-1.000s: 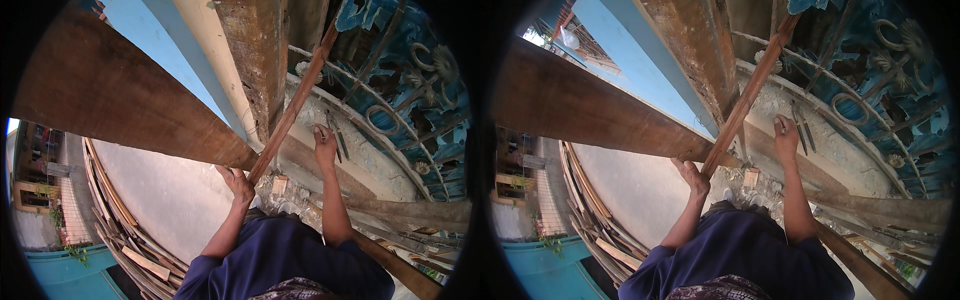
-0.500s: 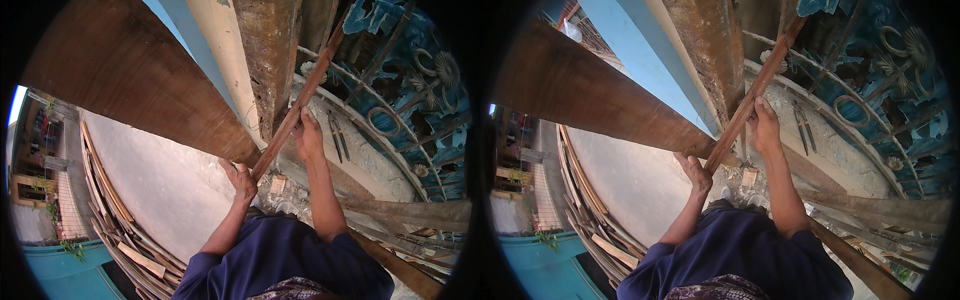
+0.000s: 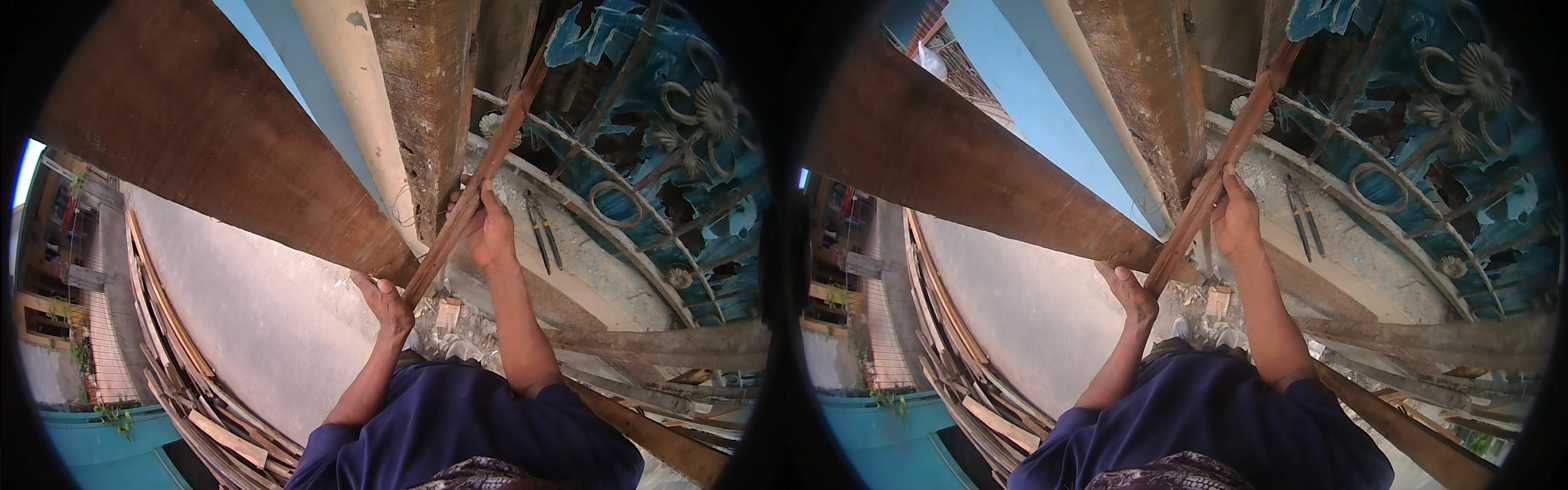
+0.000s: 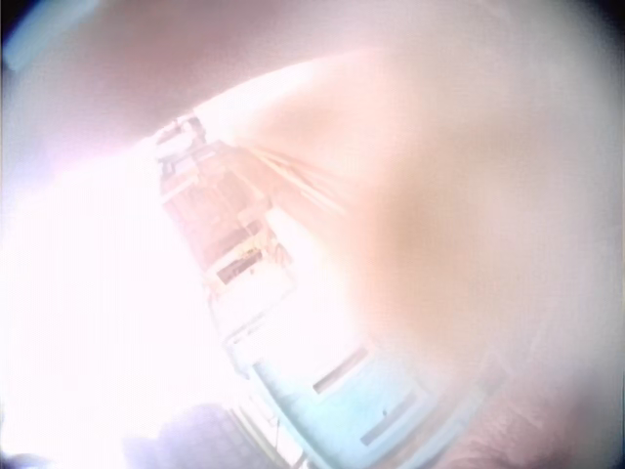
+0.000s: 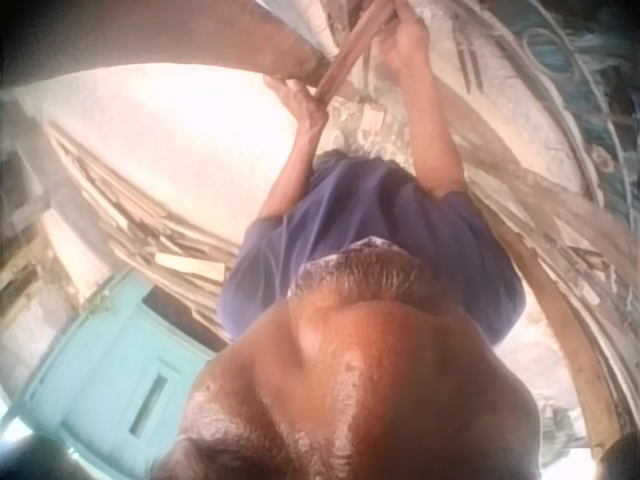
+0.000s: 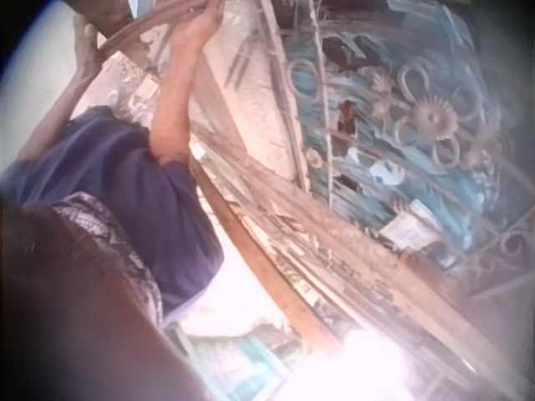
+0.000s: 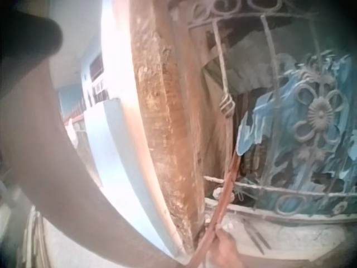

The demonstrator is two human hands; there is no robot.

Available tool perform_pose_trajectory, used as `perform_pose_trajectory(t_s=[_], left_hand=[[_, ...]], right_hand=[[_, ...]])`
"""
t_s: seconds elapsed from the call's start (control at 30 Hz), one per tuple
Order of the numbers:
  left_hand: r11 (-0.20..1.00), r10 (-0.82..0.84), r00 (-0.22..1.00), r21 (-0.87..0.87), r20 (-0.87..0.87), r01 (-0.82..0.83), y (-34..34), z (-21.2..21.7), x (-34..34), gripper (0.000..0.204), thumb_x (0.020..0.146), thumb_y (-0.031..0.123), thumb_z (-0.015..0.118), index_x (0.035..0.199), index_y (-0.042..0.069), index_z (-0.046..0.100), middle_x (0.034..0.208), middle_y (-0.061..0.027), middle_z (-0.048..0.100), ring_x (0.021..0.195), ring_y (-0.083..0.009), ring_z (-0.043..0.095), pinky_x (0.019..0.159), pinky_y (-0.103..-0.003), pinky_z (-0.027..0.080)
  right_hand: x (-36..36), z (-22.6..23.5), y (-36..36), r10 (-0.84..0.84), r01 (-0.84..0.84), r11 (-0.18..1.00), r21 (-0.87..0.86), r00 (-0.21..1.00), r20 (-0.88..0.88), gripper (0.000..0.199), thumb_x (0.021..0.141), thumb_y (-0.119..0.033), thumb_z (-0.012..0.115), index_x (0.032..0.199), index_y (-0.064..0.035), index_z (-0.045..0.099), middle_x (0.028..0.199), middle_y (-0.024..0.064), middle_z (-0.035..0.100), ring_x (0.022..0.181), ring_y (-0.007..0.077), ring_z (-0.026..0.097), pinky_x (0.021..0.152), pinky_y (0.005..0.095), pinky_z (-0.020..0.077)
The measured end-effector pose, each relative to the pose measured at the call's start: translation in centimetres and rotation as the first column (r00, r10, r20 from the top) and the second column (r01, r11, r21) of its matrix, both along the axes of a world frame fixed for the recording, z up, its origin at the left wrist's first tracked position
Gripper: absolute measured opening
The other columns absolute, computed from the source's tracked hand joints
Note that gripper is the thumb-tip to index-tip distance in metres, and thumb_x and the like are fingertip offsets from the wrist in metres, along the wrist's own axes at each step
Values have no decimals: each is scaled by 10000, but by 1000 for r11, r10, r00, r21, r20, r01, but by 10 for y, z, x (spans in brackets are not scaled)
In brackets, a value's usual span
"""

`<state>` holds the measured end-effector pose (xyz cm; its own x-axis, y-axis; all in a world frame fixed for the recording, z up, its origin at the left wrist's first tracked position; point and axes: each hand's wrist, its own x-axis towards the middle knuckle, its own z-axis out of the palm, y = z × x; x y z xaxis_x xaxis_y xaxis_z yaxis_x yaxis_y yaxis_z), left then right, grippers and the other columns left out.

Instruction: The person uses pliers to remove nails from a wooden plank attached to a metal gate. They repeatedly pry and pull the nails out, then place the plank aside.

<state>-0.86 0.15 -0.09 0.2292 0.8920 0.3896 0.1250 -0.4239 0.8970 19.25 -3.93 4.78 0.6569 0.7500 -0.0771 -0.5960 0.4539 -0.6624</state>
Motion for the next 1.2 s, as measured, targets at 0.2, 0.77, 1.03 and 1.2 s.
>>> perform_pose_trajectory(t_s=[0.2,0.77,1.03,1.2], left_hand=[[999,17,996,-38,82,-14,-5,11,6,964,961,718,241,1443,-117,247,1429,-295,332,1350,-392,333,1140,-439,221],[999,30,986,14,165,-33,0,-3,8,837,994,674,232,1461,-17,300,1431,-200,387,1360,-305,365,1135,-429,253],[1000,22,968,1,250,-23,2,-3,10,832,993,677,234,1457,-11,308,1426,-186,400,1353,-291,378,1133,-431,259],[999,29,968,-35,250,-21,2,-8,9,883,974,707,227,1459,-28,294,1431,-198,386,1348,-298,372,1133,-434,253]], right_hand=[[2,1,2,-25,26,999,-43,999,20,374,1038,-333,505,1177,5,585,980,125,654,898,223,648,829,373,535],[4,-2,3,-52,54,998,-33,998,36,318,1021,-324,550,1084,-18,608,945,87,652,910,212,663,793,366,540],[5,-2,5,-49,49,999,-1,999,7,318,1009,-331,569,1059,-20,614,923,99,664,878,217,666,782,371,547],[6,1,6,-55,52,997,-53,997,-57,332,1009,-341,565,1071,-16,597,923,98,659,872,221,662,782,374,551]])
